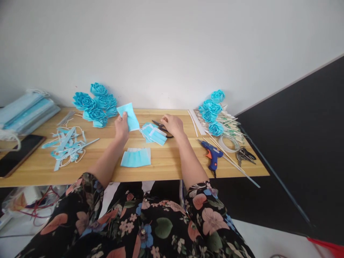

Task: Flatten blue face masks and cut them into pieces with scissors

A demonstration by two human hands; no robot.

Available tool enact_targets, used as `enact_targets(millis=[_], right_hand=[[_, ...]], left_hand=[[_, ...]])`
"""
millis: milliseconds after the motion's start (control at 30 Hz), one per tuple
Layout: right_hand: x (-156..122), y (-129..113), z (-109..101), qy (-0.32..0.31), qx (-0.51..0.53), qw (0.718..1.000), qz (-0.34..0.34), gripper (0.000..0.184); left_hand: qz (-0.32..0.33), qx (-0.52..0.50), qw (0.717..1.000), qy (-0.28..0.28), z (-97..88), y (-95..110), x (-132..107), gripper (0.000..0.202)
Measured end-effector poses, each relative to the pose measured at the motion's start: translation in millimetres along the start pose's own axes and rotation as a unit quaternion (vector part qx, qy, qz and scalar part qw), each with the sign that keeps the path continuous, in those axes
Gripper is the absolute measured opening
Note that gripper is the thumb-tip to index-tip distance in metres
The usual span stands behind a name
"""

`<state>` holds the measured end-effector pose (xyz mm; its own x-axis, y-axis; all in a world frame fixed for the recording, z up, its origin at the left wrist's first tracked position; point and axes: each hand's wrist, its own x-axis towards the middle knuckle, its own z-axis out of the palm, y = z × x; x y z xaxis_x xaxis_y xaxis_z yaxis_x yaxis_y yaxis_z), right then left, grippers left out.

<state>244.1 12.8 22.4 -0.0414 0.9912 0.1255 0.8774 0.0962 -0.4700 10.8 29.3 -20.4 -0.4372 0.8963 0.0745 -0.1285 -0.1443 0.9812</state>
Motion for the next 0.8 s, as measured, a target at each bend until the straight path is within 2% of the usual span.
enact_targets(millis=[133,333,500,600,667,733,800], right_hand=[[-1.7,-1.4,-4.6,-0.1,-0.125,0.987,-0.008,0.031],[-13.0,-1.3,2.4,-0.1,-0.189,0.977,-0.02,0.042],[-11.6,10.9,6.4,-0.095,-0.149,0.983,-0.045,0.05],[-3.4,22.2,1.0,-0.028,-0.06,0.998,-0.012,0.056],[3.2,28.0,-5.2,0.031,0.059,0.997,0.025,0.061],[7.8,28.4,-10.7,0.069,0.24,0.968,0.038,0.063],[8.2,21.0,-13.0,0.044,0.411,0.91,0.045,0.064]], left_hand=[[-0.019,-0.032,0.999,0.01,0.8,2.5,-1.4,0.033],[-0.018,-0.072,0.997,0.0,-0.5,2.5,-1.7,0.036],[-0.053,-0.125,0.991,-0.016,4.2,5.2,-5.7,0.036],[-0.095,-0.162,0.982,-0.02,7.0,8.5,-7.0,0.035],[-0.119,-0.179,0.976,-0.015,7.2,9.5,-6.0,0.034],[-0.14,-0.191,0.972,-0.011,6.0,9.2,-3.6,0.034],[-0.165,-0.191,0.968,-0.009,3.8,7.5,-0.3,0.034]])
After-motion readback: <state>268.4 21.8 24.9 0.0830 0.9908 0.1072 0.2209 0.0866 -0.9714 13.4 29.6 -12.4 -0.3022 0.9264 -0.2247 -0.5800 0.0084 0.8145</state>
